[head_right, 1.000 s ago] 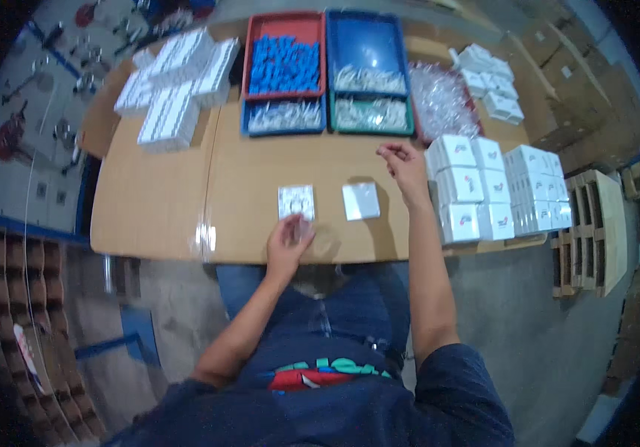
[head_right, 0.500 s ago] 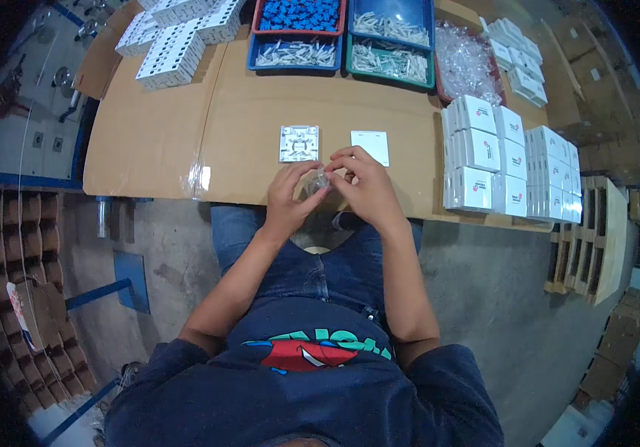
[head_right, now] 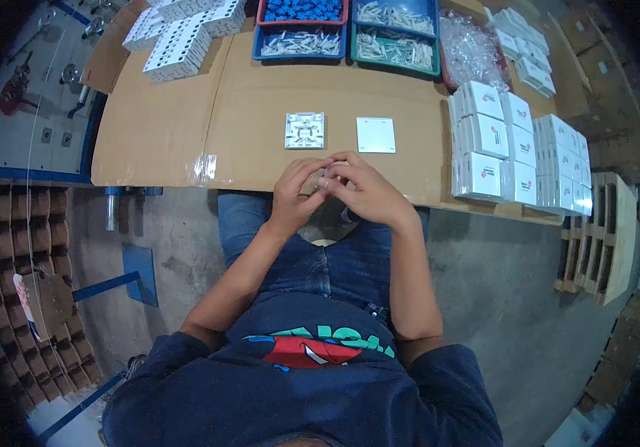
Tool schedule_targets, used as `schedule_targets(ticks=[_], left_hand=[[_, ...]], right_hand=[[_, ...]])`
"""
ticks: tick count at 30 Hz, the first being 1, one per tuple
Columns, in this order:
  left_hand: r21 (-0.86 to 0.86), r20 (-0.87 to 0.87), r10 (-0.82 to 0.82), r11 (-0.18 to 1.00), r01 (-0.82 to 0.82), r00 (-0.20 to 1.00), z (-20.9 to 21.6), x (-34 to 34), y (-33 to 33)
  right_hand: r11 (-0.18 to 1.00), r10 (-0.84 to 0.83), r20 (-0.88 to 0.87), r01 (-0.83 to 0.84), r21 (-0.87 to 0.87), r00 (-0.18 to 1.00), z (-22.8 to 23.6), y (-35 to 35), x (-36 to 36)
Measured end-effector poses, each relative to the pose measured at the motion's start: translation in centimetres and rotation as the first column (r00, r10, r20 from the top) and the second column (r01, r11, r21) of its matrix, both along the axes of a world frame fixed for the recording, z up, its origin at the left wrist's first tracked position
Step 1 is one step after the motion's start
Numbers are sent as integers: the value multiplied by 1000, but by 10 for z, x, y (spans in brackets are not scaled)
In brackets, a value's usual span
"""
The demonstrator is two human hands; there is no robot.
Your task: Packing electronic or mechanical components into a white box with a printed label.
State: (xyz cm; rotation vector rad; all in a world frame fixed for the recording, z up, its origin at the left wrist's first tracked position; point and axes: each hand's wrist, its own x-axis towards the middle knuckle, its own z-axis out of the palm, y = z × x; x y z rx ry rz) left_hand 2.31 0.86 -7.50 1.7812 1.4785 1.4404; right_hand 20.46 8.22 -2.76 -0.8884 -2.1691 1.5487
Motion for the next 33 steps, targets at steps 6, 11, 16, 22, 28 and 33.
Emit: schedule_targets(ticks=[6, 11, 16, 22, 28, 33], left_hand=[[35, -1, -23, 999, 23, 1000, 3, 0, -2], [-17, 104, 23, 1000, -22, 994, 4, -1, -5], [-42, 140, 55, 998, -50, 989, 2, -3, -6], [-71, 179, 45, 997, -32, 983, -5, -6, -4], [-127, 253, 37, 992, -5, 967, -8, -7, -5], [-54, 172, 33, 998, -24, 985, -7, -10, 0]], right_hand=[[993, -7, -131, -8, -115, 991, -15, -3, -4], [977, -99, -152, 67, -202, 983, -9, -6, -9], [959, -182, -205, 127, -255, 962, 5, -6, -11], [976, -164, -167, 136, -172, 972, 3, -3, -14], [975, -213, -148, 199, -100, 966, -4, 1, -17], [967, -247, -164, 231, -111, 955, -7, 5, -17]])
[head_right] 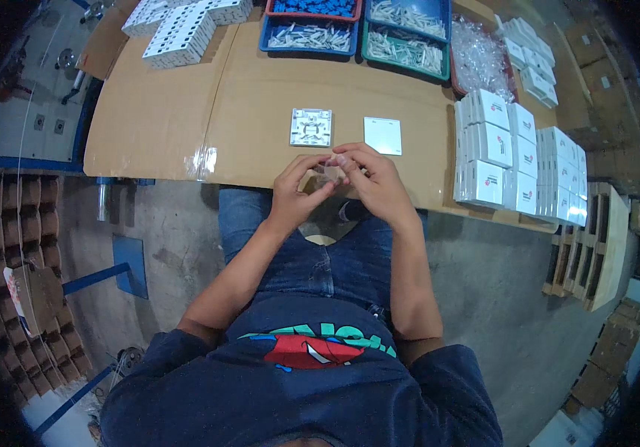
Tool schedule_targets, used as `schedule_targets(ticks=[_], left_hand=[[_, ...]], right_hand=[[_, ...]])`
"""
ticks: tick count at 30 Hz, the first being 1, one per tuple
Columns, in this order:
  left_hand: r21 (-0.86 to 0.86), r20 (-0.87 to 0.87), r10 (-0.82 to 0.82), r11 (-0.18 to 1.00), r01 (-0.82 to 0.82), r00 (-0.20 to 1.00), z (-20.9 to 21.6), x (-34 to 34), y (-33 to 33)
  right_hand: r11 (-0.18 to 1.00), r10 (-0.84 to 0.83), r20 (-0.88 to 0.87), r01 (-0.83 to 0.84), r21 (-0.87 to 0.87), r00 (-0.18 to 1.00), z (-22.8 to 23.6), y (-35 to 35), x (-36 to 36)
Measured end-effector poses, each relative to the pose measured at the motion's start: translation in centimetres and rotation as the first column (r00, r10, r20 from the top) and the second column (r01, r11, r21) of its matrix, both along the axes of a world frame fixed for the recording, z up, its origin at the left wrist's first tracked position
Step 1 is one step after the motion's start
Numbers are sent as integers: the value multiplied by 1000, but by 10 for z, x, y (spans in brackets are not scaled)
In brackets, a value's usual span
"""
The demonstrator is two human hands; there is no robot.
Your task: Packing electronic or mechanical components into a white box with a printed label.
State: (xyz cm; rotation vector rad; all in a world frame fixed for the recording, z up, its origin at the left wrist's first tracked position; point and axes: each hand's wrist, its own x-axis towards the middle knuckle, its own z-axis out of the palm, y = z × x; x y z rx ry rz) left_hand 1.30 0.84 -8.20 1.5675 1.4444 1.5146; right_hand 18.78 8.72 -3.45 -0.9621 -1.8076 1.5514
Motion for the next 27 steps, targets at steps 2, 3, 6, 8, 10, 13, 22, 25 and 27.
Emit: schedule_targets(ticks=[2, 3, 6, 8, 10, 13, 22, 25, 27], left_hand=[[9, -20, 13, 1000, -13, 1000, -4, -1, 0], [7, -19, 16, 1000, -16, 1000, -6, -3, 0], [-10, -68, 33, 999, -34, 997, -11, -8, 1], [-62, -35, 57, 996, -59, 998, -14, -12, 3], [-42, -38, 96, 994, -97, 995, -22, -19, 10], [-18, -52, 141, 990, -142, 989, -34, -40, 21], [-32, -66, 323, 945, -325, 944, -50, -65, 41], [8, -205, 359, 931, -365, 911, -53, -65, 39], [-1, -181, 369, 927, -375, 912, -50, -64, 39]], right_hand=[[1000, -28, 19, 28, 3, 999, 7, 2, 1], [998, -57, 36, 57, 6, 998, 9, 4, 2], [991, -125, 56, 127, -35, 991, 8, 13, 7], [990, -140, 72, 142, -15, 988, -2, 18, 13], [987, -159, 84, 158, 17, 984, -13, 28, 17], [984, -179, 132, 176, 33, 975, -19, 43, 16], [915, -274, 382, 117, 387, 883, -20, 150, -25], [835, -338, 451, 42, 549, 826, -22, 191, -51], [801, -418, 546, 11, 598, 726, -20, 216, -71]])
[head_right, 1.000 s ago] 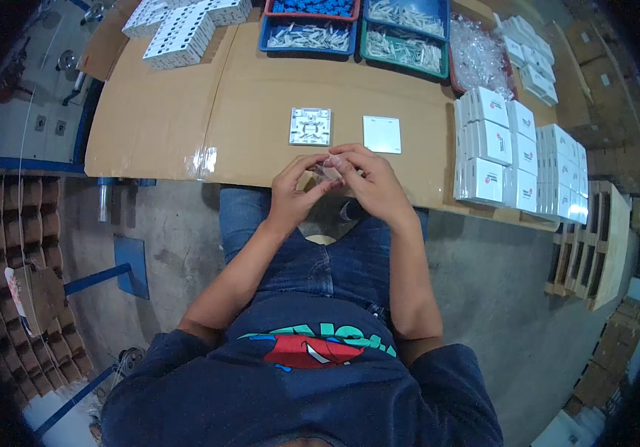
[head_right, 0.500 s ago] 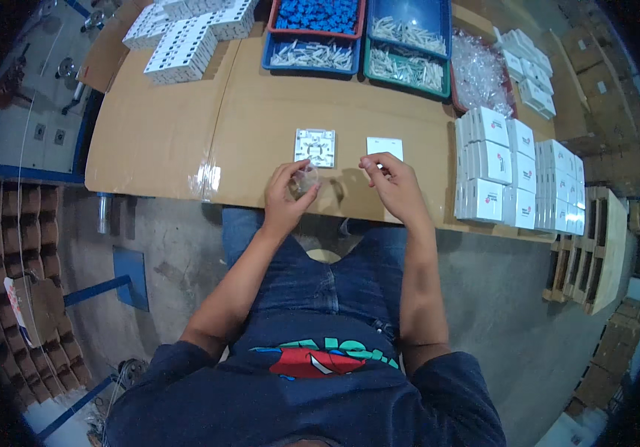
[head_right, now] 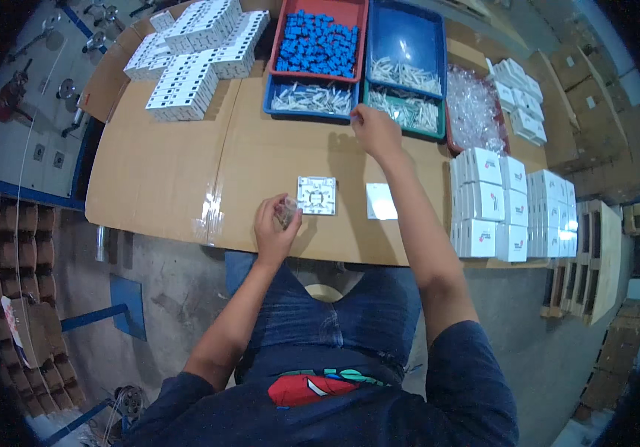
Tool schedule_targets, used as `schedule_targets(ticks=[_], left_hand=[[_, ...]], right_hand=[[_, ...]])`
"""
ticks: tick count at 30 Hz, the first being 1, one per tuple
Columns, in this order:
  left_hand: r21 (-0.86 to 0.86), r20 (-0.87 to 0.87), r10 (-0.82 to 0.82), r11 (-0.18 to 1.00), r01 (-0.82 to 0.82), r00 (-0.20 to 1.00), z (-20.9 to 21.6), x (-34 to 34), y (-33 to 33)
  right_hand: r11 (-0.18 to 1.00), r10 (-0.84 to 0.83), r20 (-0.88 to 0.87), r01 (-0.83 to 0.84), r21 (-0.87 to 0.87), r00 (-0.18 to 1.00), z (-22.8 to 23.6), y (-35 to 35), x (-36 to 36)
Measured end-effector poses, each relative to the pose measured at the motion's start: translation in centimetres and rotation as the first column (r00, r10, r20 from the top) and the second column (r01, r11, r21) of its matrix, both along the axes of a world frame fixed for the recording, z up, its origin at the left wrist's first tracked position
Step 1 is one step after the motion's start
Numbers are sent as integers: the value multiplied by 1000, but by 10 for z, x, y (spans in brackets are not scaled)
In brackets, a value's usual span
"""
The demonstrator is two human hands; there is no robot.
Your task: Packing electronic or mechanical components into a white box with a printed label.
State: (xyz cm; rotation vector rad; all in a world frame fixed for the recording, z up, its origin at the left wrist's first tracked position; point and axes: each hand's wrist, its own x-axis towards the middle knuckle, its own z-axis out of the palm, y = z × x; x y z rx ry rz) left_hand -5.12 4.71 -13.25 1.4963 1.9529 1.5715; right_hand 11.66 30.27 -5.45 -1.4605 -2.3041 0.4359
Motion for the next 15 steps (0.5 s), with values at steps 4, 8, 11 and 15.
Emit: schedule_targets(ticks=[4, 8, 11, 15], left_hand=[[1, -33, 0, 1000, 0, 999, -1, 1, 1], [-24, -68, 26, 999, -28, 997, -1, 0, 0], [-41, -76, 24, 999, -27, 997, 0, 0, 1], [-45, -88, 11, 999, -15, 996, -3, 2, 3]], right_hand=[[983, 53, 65, -64, 175, 996, -30, 53, -30], [969, 88, 262, -143, 201, 961, -41, 65, -61], [965, 36, 303, -112, 236, 952, -54, 73, -70], [970, -27, 265, -38, 238, 964, -61, 82, -70]])
